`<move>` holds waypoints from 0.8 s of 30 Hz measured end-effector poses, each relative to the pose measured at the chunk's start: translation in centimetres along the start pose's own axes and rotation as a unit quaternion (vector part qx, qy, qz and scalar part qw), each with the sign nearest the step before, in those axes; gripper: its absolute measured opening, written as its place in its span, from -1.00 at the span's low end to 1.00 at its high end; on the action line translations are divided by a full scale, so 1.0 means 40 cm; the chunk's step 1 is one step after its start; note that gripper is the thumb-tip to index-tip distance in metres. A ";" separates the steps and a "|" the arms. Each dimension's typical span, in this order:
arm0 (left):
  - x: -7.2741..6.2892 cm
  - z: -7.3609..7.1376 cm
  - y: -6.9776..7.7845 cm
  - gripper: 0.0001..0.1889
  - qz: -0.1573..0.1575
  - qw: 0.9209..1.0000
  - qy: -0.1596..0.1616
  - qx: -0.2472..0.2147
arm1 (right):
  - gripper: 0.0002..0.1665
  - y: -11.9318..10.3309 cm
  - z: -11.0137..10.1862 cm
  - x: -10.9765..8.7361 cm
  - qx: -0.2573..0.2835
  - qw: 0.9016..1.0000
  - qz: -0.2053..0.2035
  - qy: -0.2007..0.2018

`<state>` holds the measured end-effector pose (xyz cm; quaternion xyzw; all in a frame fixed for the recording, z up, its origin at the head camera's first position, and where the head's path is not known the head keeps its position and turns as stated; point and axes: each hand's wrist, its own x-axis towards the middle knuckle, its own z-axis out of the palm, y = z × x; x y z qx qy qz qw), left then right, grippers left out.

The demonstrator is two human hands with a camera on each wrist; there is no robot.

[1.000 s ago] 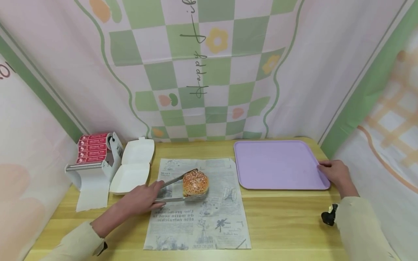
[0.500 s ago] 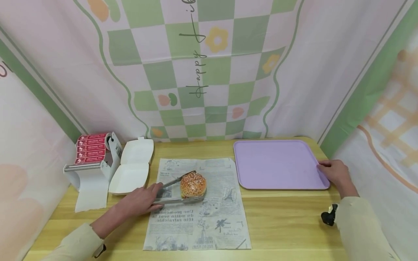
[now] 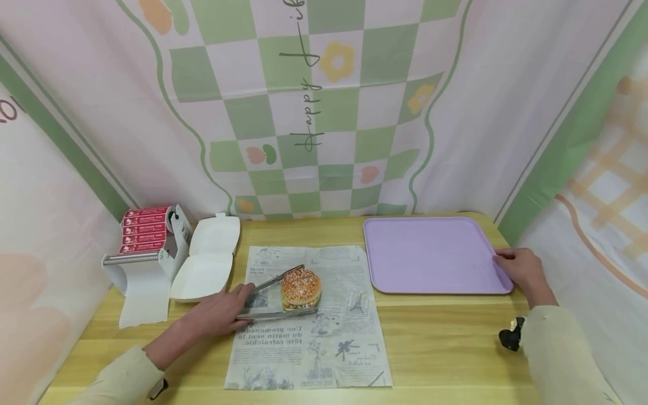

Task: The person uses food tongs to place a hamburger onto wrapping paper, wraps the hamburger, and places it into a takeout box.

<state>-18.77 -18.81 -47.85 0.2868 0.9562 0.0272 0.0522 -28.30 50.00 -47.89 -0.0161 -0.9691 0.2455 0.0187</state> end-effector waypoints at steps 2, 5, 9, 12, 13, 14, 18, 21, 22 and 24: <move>-0.002 -0.004 0.001 -0.23 -0.002 1.000 -0.002 -0.002 | -0.47 -0.002 -0.001 0.001 -0.001 1.000 0.000 0.001; -0.004 -0.007 0.001 -0.24 -0.005 1.000 -0.003 -0.008 | -0.47 -0.004 -0.002 -0.001 0.000 1.000 -0.001 0.003; -0.006 -0.009 0.001 -0.25 -0.009 1.000 -0.003 -0.012 | -0.46 -0.008 -0.005 -0.006 0.008 1.000 0.005 0.002; -0.010 -0.012 0.002 -0.26 -0.011 1.000 -0.002 -0.012 | -0.45 -0.009 -0.006 -0.009 0.010 1.000 0.008 -0.002; -0.012 -0.012 0.002 -0.27 -0.011 1.000 0.000 -0.013 | -0.45 -0.009 -0.005 -0.010 0.010 1.000 0.009 -0.003; -0.014 -0.013 0.003 -0.27 -0.011 1.000 0.003 -0.012 | -0.45 -0.008 -0.005 -0.010 0.011 1.000 0.009 -0.005; -0.022 -0.015 0.005 -0.28 -0.008 1.000 0.020 -0.007 | -0.43 -0.008 -0.003 -0.009 0.014 1.000 0.013 -0.010; -0.026 -0.016 0.005 -0.27 -0.006 1.000 0.029 -0.001 | -0.42 -0.004 -0.004 -0.008 0.015 1.000 0.011 -0.013; -0.026 -0.016 0.004 -0.27 -0.004 1.000 0.030 0.003 | -0.42 -0.001 -0.005 -0.008 0.013 1.000 0.009 -0.012; -0.026 -0.017 0.003 -0.25 -0.001 0.999 0.031 0.009 | -0.42 0.003 -0.007 -0.010 0.009 1.000 0.006 -0.010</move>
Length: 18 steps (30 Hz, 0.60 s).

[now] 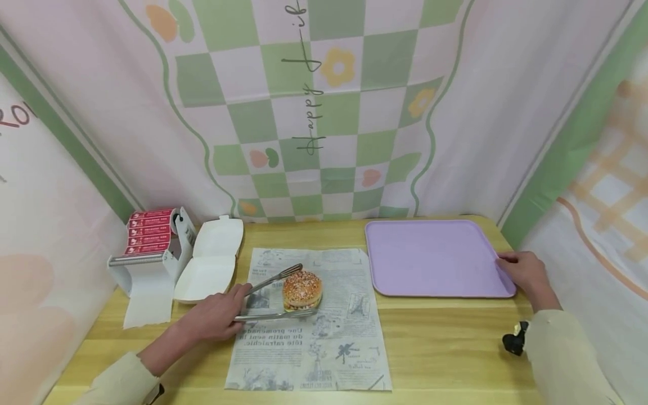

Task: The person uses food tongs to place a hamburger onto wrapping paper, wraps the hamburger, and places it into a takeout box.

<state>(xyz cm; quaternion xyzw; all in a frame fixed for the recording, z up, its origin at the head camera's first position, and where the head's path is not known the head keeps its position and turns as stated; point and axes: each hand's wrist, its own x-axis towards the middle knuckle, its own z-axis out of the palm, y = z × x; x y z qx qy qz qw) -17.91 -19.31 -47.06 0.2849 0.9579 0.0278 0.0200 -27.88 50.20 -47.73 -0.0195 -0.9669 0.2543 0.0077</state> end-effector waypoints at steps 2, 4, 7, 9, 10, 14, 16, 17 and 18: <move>-0.005 0.000 -0.004 -0.25 0.001 1.000 0.004 0.003 | -0.42 -0.004 0.001 0.003 -0.005 1.000 -0.005 0.002; -0.009 -0.002 -0.007 -0.25 0.003 1.000 0.010 0.006 | -0.45 -0.012 0.001 0.001 -0.008 1.000 -0.012 0.006; -0.016 -0.005 -0.007 -0.25 0.008 1.000 0.022 0.006 | -0.47 -0.024 -0.002 -0.003 -0.008 1.000 -0.015 0.005; -0.022 -0.006 -0.007 -0.25 0.012 0.999 0.029 0.005 | -0.48 -0.028 -0.002 -0.002 -0.009 1.000 -0.015 0.004; -0.024 -0.007 -0.007 -0.25 0.014 0.999 0.033 0.006 | -0.48 -0.027 -0.001 -0.001 -0.011 1.000 -0.014 0.003; -0.031 -0.011 -0.007 -0.26 0.015 0.999 0.044 0.004 | -0.48 -0.016 0.001 0.004 -0.020 1.000 -0.013 0.003; -0.033 -0.016 -0.006 -0.27 0.011 0.999 0.050 0.002 | -0.47 -0.013 0.000 0.004 -0.022 1.000 -0.012 -0.001; -0.034 -0.019 -0.006 -0.27 0.008 0.999 0.052 0.001 | -0.47 -0.013 -0.001 0.003 -0.023 1.000 -0.011 -0.003; -0.035 -0.022 -0.004 -0.28 0.006 0.998 0.055 -0.001 | -0.47 -0.013 -0.003 0.002 -0.024 1.000 -0.009 -0.005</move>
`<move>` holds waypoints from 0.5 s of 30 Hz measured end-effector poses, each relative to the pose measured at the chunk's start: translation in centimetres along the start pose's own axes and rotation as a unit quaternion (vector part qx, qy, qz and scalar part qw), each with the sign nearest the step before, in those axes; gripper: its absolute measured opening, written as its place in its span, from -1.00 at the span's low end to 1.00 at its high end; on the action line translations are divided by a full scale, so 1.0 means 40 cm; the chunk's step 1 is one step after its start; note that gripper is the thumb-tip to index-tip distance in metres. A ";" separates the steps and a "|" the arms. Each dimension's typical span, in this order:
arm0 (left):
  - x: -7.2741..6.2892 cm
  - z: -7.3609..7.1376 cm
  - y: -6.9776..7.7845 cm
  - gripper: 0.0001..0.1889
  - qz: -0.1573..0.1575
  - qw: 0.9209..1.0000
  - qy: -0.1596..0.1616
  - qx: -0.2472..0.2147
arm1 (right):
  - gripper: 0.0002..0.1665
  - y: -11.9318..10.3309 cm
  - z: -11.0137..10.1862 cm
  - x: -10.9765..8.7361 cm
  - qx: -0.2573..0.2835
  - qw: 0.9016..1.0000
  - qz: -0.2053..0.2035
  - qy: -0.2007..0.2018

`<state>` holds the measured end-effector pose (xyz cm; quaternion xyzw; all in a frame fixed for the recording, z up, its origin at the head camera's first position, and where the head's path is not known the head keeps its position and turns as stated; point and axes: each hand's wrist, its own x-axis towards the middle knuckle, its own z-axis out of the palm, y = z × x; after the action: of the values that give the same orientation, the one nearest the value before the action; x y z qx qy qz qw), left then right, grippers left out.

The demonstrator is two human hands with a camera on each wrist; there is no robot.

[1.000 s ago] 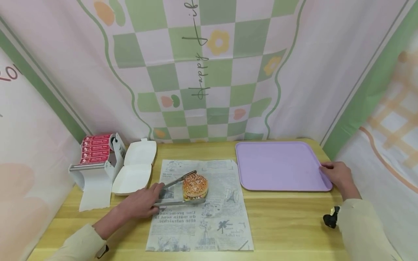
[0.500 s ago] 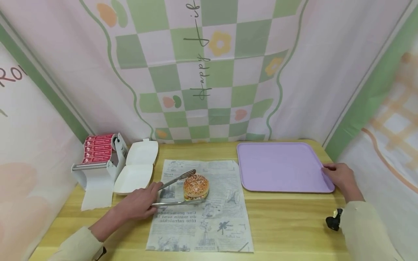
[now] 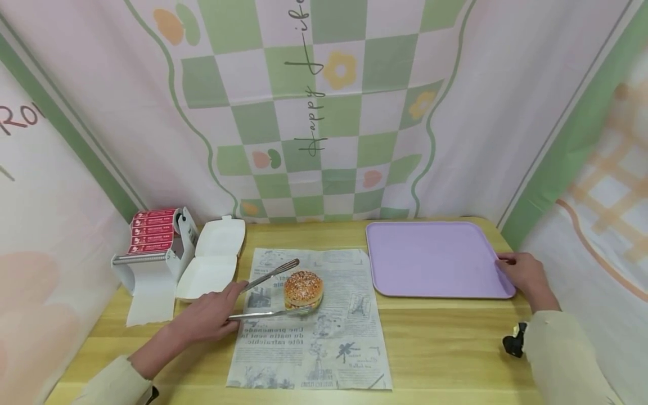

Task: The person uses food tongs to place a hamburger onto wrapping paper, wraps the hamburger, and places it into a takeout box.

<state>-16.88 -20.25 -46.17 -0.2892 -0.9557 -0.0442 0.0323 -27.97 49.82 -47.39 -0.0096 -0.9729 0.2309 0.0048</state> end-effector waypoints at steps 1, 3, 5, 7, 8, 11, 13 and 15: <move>-0.001 -0.004 0.002 -0.28 -0.002 1.000 0.004 -0.003 | -0.47 -0.001 -0.001 0.001 -0.001 1.000 0.000 -0.002; -0.001 -0.010 0.008 -0.28 -0.004 1.000 0.008 -0.009 | -0.46 -0.003 -0.003 -0.006 -0.003 1.000 -0.002 -0.004; 0.000 -0.015 0.014 -0.28 -0.005 1.000 0.012 -0.014 | -0.46 -0.008 -0.005 -0.011 -0.005 1.000 -0.011 -0.006; 0.001 -0.020 0.022 -0.28 -0.010 1.000 0.017 -0.022 | -0.45 -0.015 -0.007 -0.013 -0.011 1.000 -0.028 -0.007; 0.002 -0.022 0.026 -0.27 -0.015 0.999 0.018 -0.028 | -0.44 -0.019 -0.009 -0.013 -0.015 0.999 -0.036 -0.010; 0.006 -0.029 0.038 -0.23 -0.032 0.998 0.018 -0.049 | -0.40 -0.027 -0.010 -0.010 -0.029 0.998 -0.058 -0.023; 0.010 -0.034 0.046 -0.22 -0.043 0.997 0.015 -0.063 | -0.37 -0.029 -0.010 -0.008 -0.041 0.997 -0.063 -0.032; 0.014 -0.039 0.056 -0.20 -0.050 0.996 0.011 -0.072 | -0.36 -0.028 -0.009 -0.007 -0.050 0.996 -0.064 -0.039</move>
<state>-16.04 -18.24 -44.43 -0.2417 -0.9629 -0.1182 0.0198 -27.68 48.95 -46.57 0.0610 -0.9814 0.1813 -0.0186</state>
